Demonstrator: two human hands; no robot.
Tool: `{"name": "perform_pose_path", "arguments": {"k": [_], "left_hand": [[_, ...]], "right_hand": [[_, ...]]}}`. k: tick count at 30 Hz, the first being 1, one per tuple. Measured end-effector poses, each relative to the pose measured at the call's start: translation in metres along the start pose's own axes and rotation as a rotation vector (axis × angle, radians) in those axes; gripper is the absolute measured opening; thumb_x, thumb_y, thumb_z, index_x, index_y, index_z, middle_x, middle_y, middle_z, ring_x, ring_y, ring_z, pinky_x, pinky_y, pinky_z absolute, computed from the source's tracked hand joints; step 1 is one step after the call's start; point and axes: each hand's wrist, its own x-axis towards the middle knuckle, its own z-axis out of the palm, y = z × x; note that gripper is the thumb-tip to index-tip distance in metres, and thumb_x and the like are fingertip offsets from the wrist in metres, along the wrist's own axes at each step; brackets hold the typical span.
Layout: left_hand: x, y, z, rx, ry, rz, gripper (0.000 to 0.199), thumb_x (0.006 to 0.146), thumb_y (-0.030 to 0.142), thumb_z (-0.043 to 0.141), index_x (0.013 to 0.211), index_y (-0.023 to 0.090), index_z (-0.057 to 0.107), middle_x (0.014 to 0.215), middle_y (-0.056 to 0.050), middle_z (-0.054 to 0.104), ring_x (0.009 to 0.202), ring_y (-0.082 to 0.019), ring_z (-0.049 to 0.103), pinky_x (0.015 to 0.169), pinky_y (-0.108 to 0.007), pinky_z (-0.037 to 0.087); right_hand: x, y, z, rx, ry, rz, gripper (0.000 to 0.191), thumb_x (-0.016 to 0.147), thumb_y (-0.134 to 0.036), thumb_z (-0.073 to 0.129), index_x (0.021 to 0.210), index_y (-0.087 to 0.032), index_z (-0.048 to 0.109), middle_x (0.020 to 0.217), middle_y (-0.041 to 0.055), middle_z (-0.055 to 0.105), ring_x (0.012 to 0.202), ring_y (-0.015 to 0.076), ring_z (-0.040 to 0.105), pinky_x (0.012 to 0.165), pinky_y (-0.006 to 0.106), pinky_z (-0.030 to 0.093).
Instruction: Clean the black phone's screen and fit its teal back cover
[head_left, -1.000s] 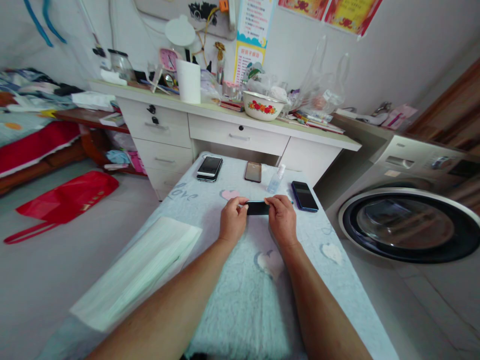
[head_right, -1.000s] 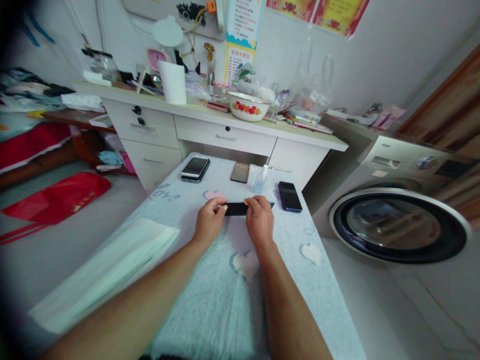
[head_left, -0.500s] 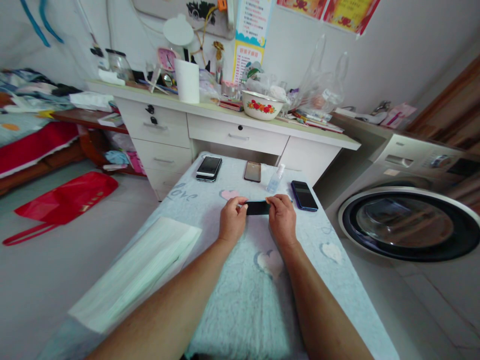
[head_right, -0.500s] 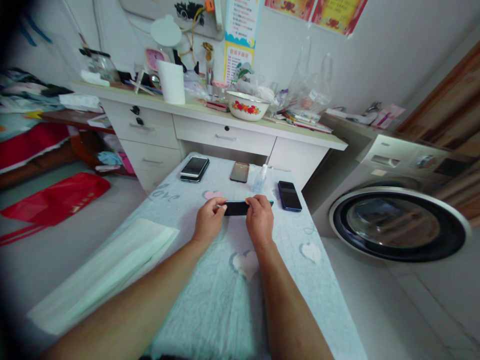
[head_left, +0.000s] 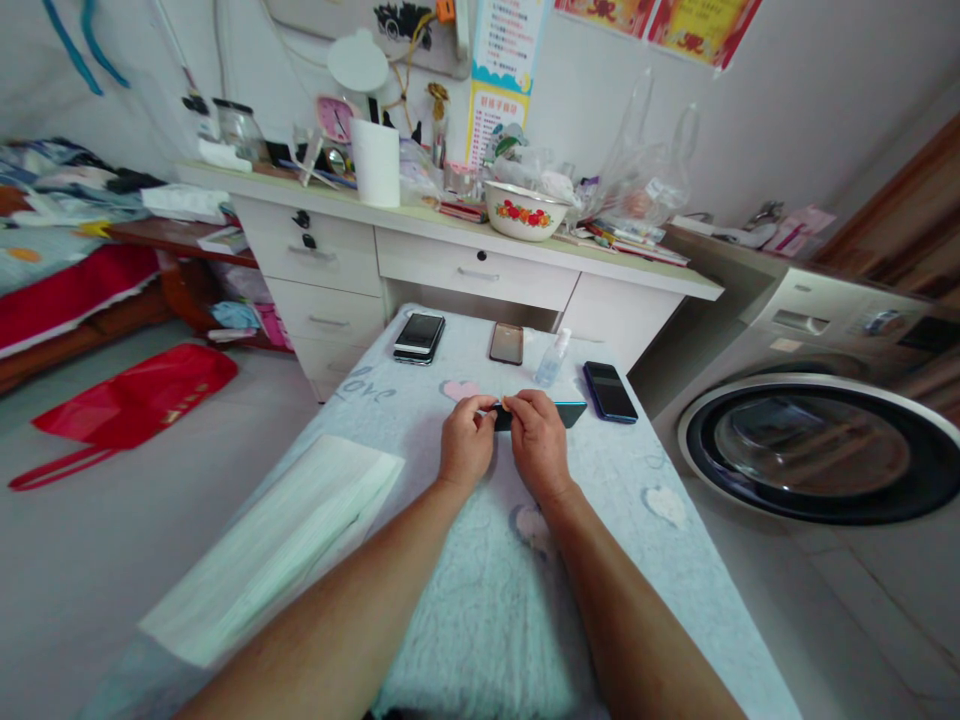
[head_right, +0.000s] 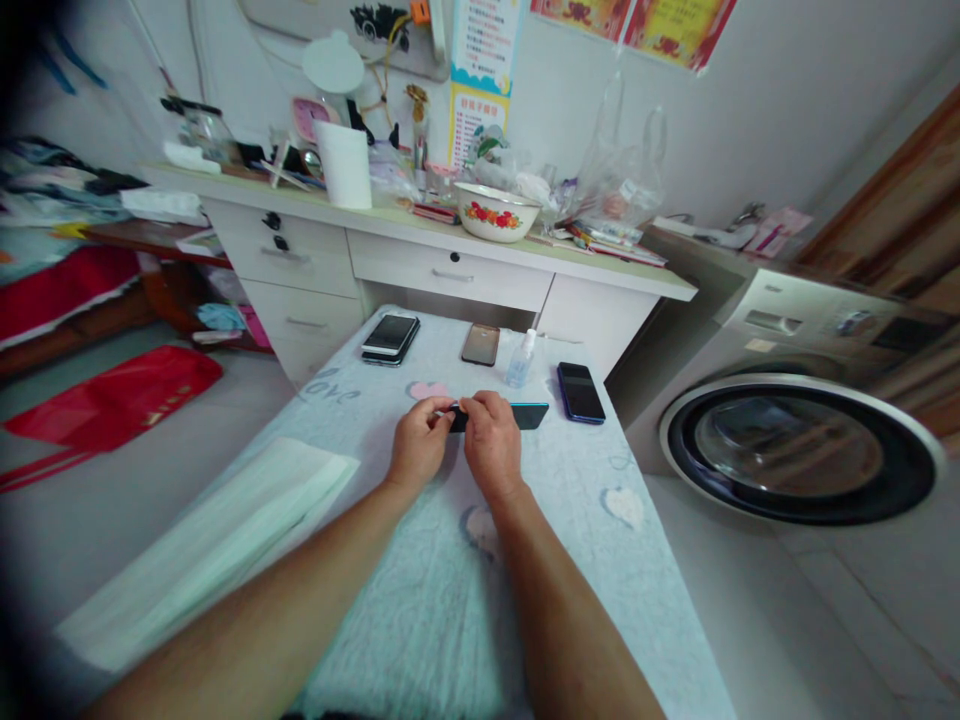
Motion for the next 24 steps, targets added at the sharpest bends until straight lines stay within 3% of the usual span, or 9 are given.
{"name": "perform_pose_path", "arguments": {"k": [11, 24], "left_hand": [[-0.002, 0.002, -0.001, 0.006, -0.012, 0.022, 0.019, 0.081, 0.012, 0.053, 0.093, 0.016, 0.067, 0.092, -0.005, 0.07, 0.08, -0.014, 0.062, 0.078, -0.027, 0.049], [0.0, 0.001, 0.0, 0.018, -0.01, 0.004, 0.017, 0.082, 0.017, 0.056, 0.094, 0.017, 0.068, 0.094, -0.005, 0.071, 0.08, -0.015, 0.063, 0.079, -0.029, 0.05]], "right_hand": [[0.0, -0.009, 0.002, 0.004, -0.059, -0.022, 0.033, 0.093, -0.015, 0.042, 0.107, -0.023, 0.071, 0.102, 0.0071, 0.063, 0.094, 0.0203, 0.056, 0.085, 0.031, 0.046], [-0.001, 0.006, -0.006, -0.002, -0.015, -0.004, 0.03, 0.093, -0.014, 0.044, 0.105, -0.019, 0.07, 0.101, 0.0077, 0.065, 0.095, 0.0203, 0.056, 0.087, 0.032, 0.047]]}}
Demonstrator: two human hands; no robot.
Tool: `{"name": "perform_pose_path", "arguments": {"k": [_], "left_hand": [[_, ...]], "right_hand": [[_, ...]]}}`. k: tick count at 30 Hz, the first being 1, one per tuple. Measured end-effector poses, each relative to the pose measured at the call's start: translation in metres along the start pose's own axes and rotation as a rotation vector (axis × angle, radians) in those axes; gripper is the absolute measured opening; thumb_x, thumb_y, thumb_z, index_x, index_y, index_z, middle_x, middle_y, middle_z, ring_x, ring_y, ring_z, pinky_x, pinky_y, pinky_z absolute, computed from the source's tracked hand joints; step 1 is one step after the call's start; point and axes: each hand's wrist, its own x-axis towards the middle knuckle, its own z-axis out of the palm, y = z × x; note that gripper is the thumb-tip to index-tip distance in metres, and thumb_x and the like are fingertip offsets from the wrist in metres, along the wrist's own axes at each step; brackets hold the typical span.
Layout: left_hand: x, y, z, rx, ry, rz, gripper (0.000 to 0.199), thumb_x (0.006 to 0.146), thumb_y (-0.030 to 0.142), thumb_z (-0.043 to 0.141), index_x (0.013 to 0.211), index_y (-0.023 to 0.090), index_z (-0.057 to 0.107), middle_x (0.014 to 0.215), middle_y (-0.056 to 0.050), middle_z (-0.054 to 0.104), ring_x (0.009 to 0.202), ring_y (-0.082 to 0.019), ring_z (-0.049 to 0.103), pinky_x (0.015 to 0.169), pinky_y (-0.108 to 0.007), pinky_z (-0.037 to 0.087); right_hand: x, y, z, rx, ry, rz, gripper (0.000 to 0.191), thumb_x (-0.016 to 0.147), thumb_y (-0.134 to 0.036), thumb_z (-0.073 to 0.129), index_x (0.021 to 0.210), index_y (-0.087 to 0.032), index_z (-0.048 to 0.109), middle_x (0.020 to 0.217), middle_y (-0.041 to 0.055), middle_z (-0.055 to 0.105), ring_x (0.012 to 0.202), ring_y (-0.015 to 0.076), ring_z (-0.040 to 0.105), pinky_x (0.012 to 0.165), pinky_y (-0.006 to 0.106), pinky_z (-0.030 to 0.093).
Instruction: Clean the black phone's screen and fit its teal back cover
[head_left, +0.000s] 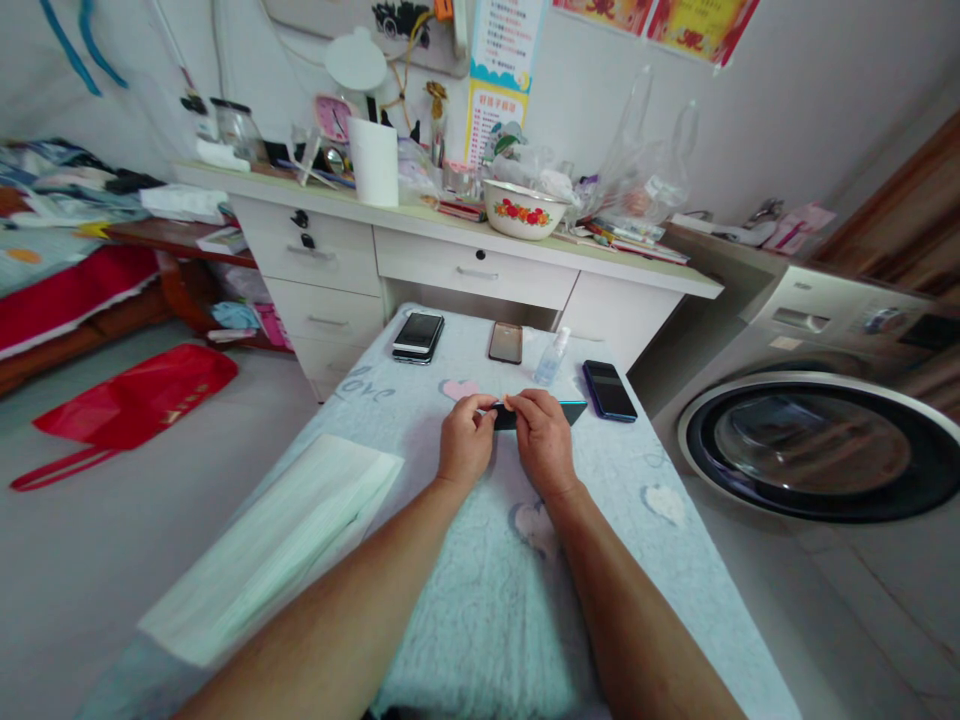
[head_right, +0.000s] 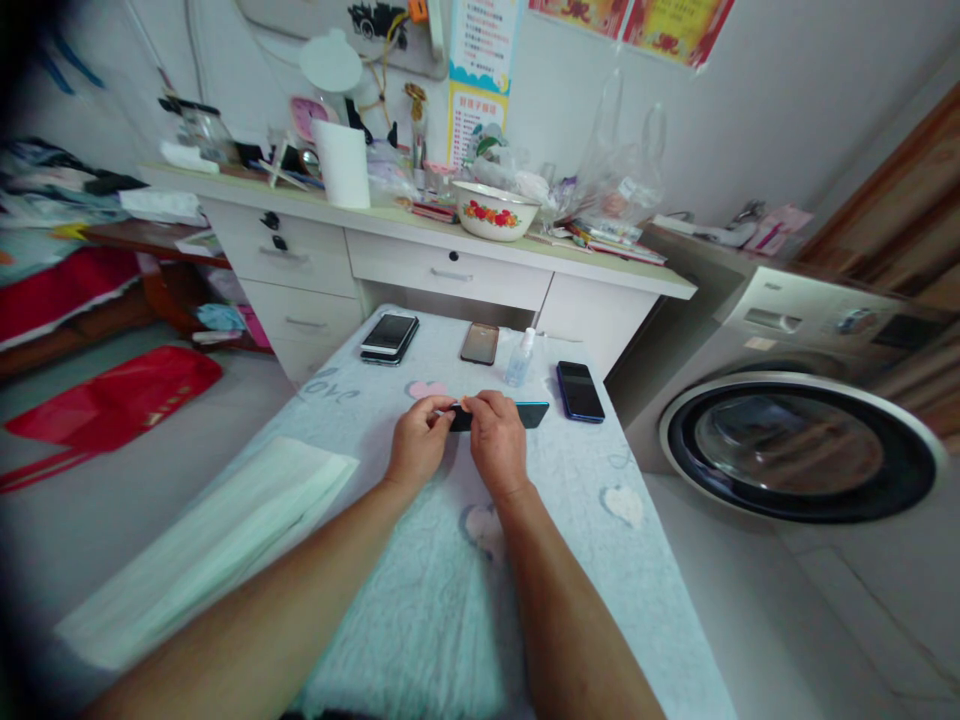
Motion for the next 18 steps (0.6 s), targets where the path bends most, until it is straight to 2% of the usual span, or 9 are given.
{"name": "perform_pose_path", "arguments": {"k": [18], "left_hand": [[0.003, -0.002, -0.001, -0.005, 0.056, -0.037, 0.019, 0.078, 0.02, 0.057, 0.093, 0.018, 0.069, 0.084, -0.002, 0.069, 0.071, -0.014, 0.059, 0.074, -0.027, 0.049]], "right_hand": [[0.0, 0.031, -0.015, 0.0, 0.107, 0.102, 0.027, 0.09, -0.016, 0.046, 0.095, -0.02, 0.072, 0.096, 0.0074, 0.065, 0.091, 0.02, 0.059, 0.086, 0.034, 0.048]]}}
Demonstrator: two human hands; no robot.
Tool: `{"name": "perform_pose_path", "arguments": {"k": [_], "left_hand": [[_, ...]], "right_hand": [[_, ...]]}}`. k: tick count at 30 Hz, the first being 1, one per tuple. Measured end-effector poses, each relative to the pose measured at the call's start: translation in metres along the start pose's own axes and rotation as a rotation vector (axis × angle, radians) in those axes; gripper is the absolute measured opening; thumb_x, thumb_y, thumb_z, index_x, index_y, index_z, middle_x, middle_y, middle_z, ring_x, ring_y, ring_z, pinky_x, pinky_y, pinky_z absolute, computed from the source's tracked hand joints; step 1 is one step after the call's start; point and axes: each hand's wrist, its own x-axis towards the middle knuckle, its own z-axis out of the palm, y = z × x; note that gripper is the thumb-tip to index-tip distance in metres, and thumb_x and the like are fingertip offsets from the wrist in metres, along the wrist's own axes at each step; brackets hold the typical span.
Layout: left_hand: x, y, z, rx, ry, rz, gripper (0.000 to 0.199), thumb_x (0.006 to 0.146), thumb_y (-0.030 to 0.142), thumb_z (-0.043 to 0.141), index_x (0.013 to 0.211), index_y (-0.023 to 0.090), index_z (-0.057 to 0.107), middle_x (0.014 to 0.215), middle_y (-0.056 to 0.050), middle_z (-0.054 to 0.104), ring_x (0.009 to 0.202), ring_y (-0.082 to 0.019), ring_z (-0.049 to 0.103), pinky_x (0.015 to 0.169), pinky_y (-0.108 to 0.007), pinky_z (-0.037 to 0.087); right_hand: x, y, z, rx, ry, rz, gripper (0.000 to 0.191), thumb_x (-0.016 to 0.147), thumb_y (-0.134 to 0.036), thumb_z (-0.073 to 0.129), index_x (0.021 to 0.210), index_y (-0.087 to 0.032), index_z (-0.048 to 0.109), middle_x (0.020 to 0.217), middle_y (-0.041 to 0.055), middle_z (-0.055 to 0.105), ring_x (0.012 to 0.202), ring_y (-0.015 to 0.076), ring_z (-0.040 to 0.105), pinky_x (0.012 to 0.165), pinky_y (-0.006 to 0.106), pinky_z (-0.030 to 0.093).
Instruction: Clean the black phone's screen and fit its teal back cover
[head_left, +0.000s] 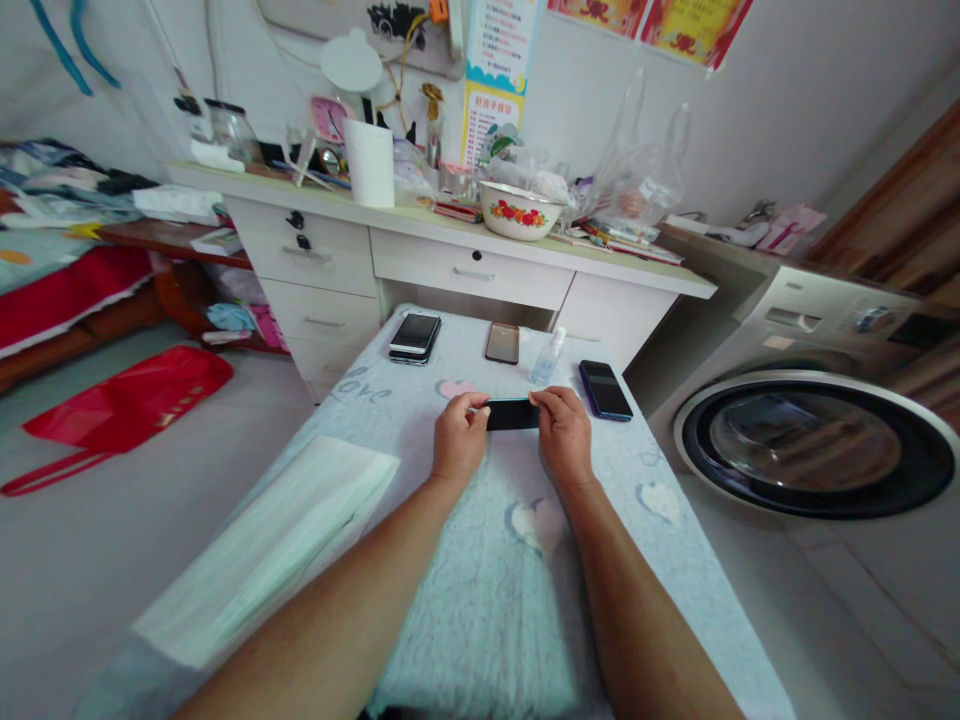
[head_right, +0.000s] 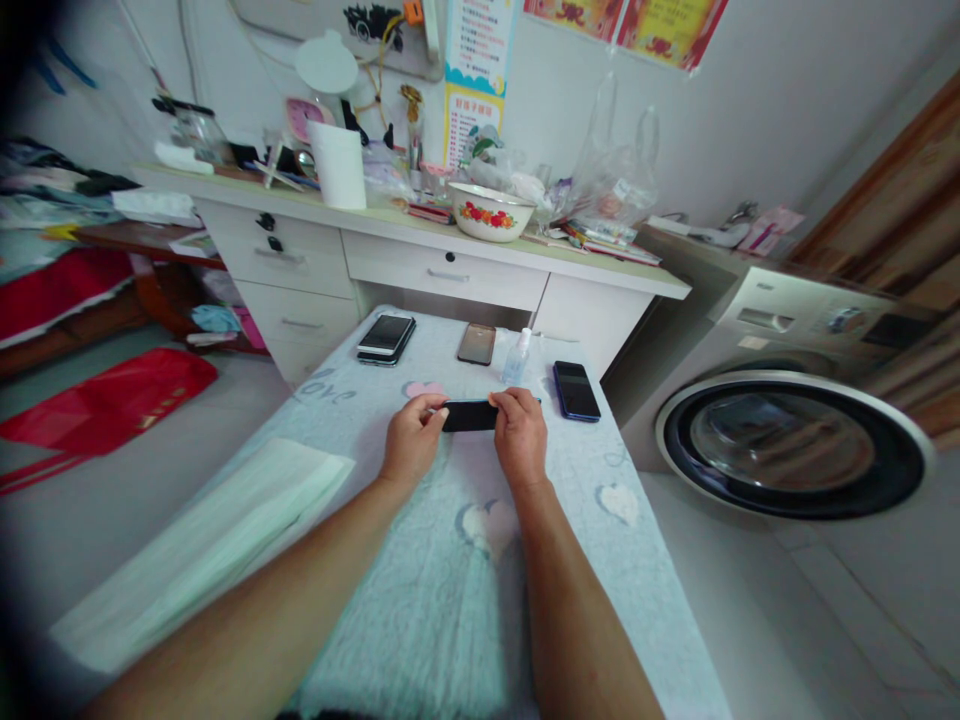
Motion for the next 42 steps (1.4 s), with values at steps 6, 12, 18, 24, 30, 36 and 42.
{"name": "perform_pose_path", "arguments": {"k": [6, 12, 18, 24, 30, 36, 42], "left_hand": [[0.001, -0.003, -0.001, 0.001, 0.004, 0.007, 0.019, 0.079, 0.021, 0.057, 0.093, 0.018, 0.069, 0.087, -0.002, 0.07, 0.071, -0.014, 0.059, 0.073, -0.027, 0.049], [0.002, -0.003, -0.001, -0.014, 0.014, 0.001, 0.019, 0.079, 0.019, 0.057, 0.094, 0.018, 0.069, 0.087, -0.002, 0.07, 0.07, -0.013, 0.059, 0.073, -0.027, 0.049], [0.002, -0.003, -0.002, -0.019, 0.026, -0.002, 0.018, 0.079, 0.018, 0.057, 0.093, 0.018, 0.069, 0.087, -0.003, 0.07, 0.072, -0.014, 0.06, 0.073, -0.027, 0.049], [0.001, -0.004, -0.002, -0.008, 0.024, 0.001, 0.019, 0.079, 0.018, 0.057, 0.094, 0.018, 0.069, 0.089, -0.003, 0.07, 0.073, -0.013, 0.06, 0.075, -0.027, 0.049], [0.001, -0.003, -0.002, -0.013, 0.019, -0.011, 0.02, 0.08, 0.019, 0.056, 0.096, 0.017, 0.069, 0.089, -0.003, 0.07, 0.074, -0.014, 0.061, 0.075, -0.027, 0.05], [0.0, -0.002, -0.001, -0.014, 0.024, 0.002, 0.019, 0.079, 0.018, 0.057, 0.094, 0.017, 0.069, 0.088, -0.003, 0.07, 0.074, -0.013, 0.061, 0.075, -0.026, 0.05], [-0.001, -0.003, 0.001, 0.014, 0.015, 0.008, 0.021, 0.08, 0.017, 0.056, 0.096, 0.017, 0.07, 0.093, -0.004, 0.072, 0.076, -0.014, 0.062, 0.08, -0.028, 0.049]], "right_hand": [[0.0, 0.006, -0.001, -0.005, 0.022, 0.023, 0.027, 0.089, -0.015, 0.046, 0.094, -0.02, 0.072, 0.095, 0.0069, 0.065, 0.09, 0.0195, 0.059, 0.086, 0.033, 0.048], [0.001, 0.007, -0.002, -0.023, 0.03, 0.037, 0.027, 0.088, -0.013, 0.046, 0.093, -0.019, 0.072, 0.094, 0.0075, 0.064, 0.088, 0.0193, 0.059, 0.084, 0.033, 0.049], [0.002, 0.008, -0.003, -0.031, 0.048, 0.029, 0.027, 0.087, -0.013, 0.045, 0.092, -0.019, 0.072, 0.092, 0.0071, 0.064, 0.087, 0.0191, 0.06, 0.083, 0.033, 0.049], [0.002, 0.009, -0.001, -0.034, 0.062, 0.03, 0.027, 0.086, -0.013, 0.046, 0.091, -0.018, 0.072, 0.093, 0.0075, 0.064, 0.088, 0.0192, 0.06, 0.084, 0.033, 0.049], [0.001, 0.007, 0.0, -0.014, 0.05, 0.031, 0.028, 0.086, -0.012, 0.045, 0.092, -0.019, 0.071, 0.094, 0.0076, 0.064, 0.089, 0.0195, 0.059, 0.084, 0.033, 0.049], [0.0, 0.0, 0.001, 0.005, 0.021, 0.025, 0.028, 0.087, -0.012, 0.045, 0.095, -0.018, 0.071, 0.096, 0.0082, 0.064, 0.091, 0.0198, 0.059, 0.086, 0.033, 0.048], [-0.001, -0.007, 0.004, 0.02, 0.0, -0.014, 0.028, 0.088, -0.012, 0.045, 0.094, -0.019, 0.071, 0.096, 0.0078, 0.064, 0.09, 0.0194, 0.06, 0.085, 0.032, 0.048]]}}
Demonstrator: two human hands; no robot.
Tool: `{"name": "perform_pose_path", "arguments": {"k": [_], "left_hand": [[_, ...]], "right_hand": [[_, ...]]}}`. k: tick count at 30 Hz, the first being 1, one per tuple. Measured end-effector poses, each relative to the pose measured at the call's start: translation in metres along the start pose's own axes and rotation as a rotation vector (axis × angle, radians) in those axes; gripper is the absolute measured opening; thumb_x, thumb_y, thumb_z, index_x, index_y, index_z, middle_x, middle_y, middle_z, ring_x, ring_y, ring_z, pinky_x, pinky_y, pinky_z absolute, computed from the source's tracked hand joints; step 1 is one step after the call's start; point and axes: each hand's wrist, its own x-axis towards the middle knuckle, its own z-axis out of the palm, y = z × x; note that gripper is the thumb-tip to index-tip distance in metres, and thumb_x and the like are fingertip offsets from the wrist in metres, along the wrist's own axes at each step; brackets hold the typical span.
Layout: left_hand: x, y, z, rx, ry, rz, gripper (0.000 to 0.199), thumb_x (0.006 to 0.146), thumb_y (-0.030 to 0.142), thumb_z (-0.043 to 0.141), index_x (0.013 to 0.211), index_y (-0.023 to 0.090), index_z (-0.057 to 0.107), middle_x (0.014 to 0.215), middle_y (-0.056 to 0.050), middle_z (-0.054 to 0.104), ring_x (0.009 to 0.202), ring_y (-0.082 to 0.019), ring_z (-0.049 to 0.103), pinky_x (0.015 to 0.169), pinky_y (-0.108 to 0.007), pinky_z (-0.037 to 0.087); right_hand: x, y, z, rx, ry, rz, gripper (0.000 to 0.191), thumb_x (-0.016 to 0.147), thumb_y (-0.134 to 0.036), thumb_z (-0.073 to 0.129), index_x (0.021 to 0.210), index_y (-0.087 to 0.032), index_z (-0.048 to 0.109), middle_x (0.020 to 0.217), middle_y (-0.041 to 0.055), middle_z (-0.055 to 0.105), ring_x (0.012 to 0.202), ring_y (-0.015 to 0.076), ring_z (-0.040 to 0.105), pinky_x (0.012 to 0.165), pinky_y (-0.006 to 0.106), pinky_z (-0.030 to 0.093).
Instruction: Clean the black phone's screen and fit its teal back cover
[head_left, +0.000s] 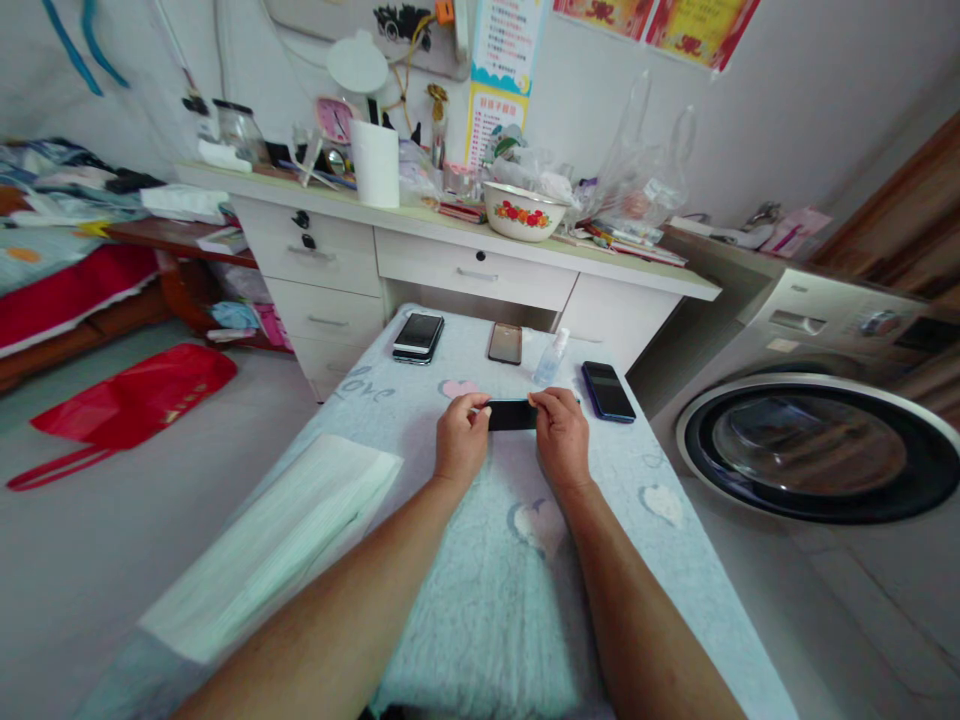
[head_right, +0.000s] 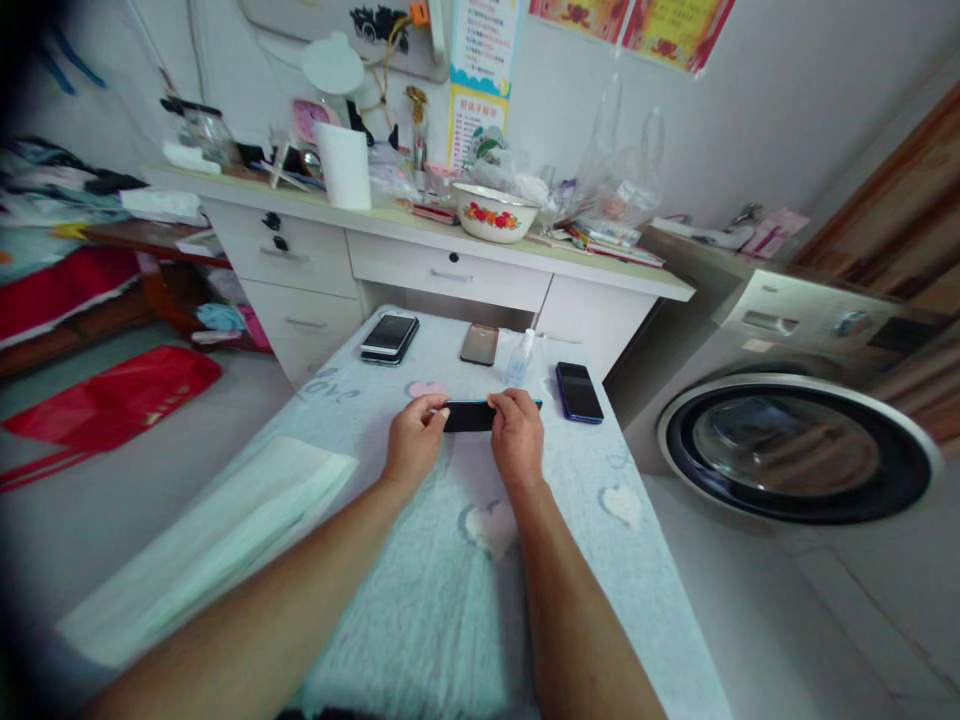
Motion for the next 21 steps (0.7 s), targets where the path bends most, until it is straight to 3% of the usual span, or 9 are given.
{"name": "perform_pose_path", "arguments": {"k": [21], "left_hand": [[-0.002, 0.005, 0.002, -0.025, -0.018, 0.012, 0.019, 0.08, 0.015, 0.056, 0.094, 0.016, 0.069, 0.095, -0.005, 0.072, 0.082, -0.015, 0.063, 0.081, -0.029, 0.05]], "right_hand": [[-0.001, -0.011, 0.006, 0.043, -0.043, -0.033, 0.03, 0.089, -0.012, 0.044, 0.097, -0.02, 0.071, 0.097, 0.0075, 0.064, 0.091, 0.0192, 0.06, 0.085, 0.033, 0.049]]}}
